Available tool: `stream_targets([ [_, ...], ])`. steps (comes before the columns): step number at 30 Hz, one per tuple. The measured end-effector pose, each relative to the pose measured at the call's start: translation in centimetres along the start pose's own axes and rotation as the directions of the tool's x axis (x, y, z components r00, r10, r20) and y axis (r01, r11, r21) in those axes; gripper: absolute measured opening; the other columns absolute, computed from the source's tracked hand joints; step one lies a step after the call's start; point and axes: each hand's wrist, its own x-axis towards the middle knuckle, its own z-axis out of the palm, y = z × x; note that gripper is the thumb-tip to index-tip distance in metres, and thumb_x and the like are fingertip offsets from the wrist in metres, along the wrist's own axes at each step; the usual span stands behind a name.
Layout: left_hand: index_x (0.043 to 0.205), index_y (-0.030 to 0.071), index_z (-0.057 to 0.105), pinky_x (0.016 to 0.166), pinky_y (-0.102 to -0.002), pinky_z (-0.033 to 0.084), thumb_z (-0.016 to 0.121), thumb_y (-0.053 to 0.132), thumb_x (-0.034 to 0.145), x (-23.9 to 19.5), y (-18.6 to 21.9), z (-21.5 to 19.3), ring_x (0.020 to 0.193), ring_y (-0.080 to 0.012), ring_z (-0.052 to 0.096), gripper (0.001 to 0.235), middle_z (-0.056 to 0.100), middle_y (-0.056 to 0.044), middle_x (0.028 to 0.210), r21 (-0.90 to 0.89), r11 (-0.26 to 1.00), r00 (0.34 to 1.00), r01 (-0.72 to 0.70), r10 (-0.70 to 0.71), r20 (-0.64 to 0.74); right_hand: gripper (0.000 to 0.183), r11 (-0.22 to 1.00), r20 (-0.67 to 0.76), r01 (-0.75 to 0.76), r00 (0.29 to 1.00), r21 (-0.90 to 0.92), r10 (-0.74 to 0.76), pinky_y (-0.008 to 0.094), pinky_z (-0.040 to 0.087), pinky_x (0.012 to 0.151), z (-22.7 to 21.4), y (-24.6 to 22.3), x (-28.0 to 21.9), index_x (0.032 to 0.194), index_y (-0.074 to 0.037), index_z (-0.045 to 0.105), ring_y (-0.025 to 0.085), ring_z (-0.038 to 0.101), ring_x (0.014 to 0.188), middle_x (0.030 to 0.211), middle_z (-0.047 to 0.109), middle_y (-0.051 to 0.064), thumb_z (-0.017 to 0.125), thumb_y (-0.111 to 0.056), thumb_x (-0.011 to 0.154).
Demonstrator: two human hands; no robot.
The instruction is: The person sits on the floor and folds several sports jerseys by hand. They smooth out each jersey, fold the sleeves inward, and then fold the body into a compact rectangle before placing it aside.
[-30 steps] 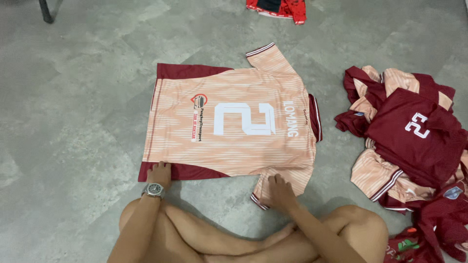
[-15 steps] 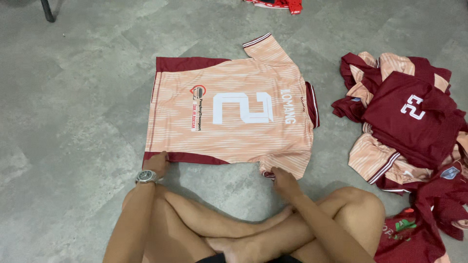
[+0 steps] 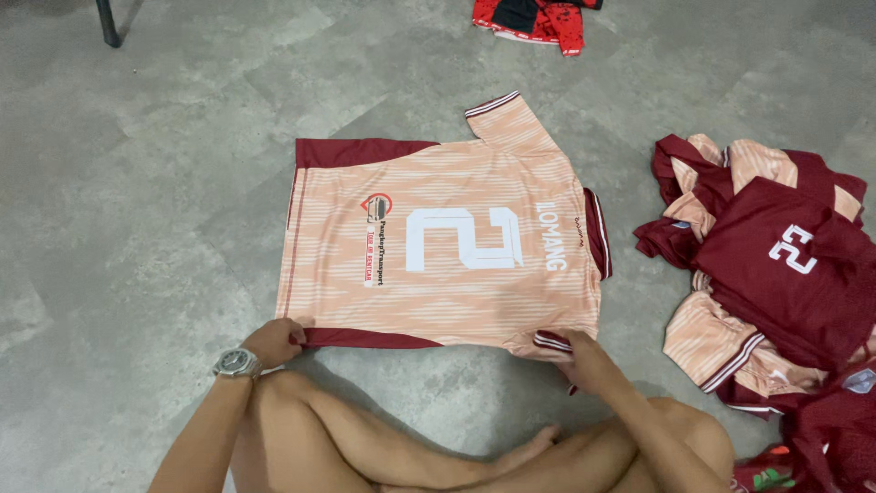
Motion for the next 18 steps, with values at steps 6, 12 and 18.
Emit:
stream_targets([
  [6,0.088,0.025,0.069,0.085,-0.036,0.050,0.059,0.021,0.072,2.5,-3.8,2.2,0.098,-0.0233,0.063,0.019,0.070,0.000,0.095,-0.026,0.997,0.997,0.079,-0.079,0.023,0.033,0.968,-0.049,-0.167,0.986,-0.185,0.160,0.036,0.050,0.090,1.2,7.9,3.2,0.104,-0.009,0.064,0.030,0.060,0.105,0.105,0.064,0.015,0.053,0.003,0.075],
  [12,0.086,0.016,0.072,0.087,-0.031,0.046,0.056,0.015,0.067,0.0,-3.7,0.2,0.094,-0.0199,0.062,0.025,0.071,-0.002,0.095,-0.220,0.975,1.000,-0.005,0.012,0.028,0.021,0.976,0.094,-0.095,0.989,-0.197,0.115,0.027,0.049,0.073,1.7,12.4,4.1,0.087,-0.018,0.073,0.012,0.064,0.084,0.088,0.072,0.000,0.059,-0.012,0.072],
  [18,0.092,0.005,0.073,0.089,-0.042,0.044,0.057,0.009,0.073,-2.6,-0.5,-5.3,0.100,-0.0331,0.060,0.024,0.069,-0.017,0.103,-0.556,0.822,0.993,0.121,-0.105,0.061,0.033,0.982,0.213,-0.163,0.961,-0.092,0.179,0.046,0.044,0.091,-5.6,4.0,4.4,0.106,0.003,0.064,0.041,0.053,0.109,0.112,0.060,0.025,0.047,-0.002,0.078],
])
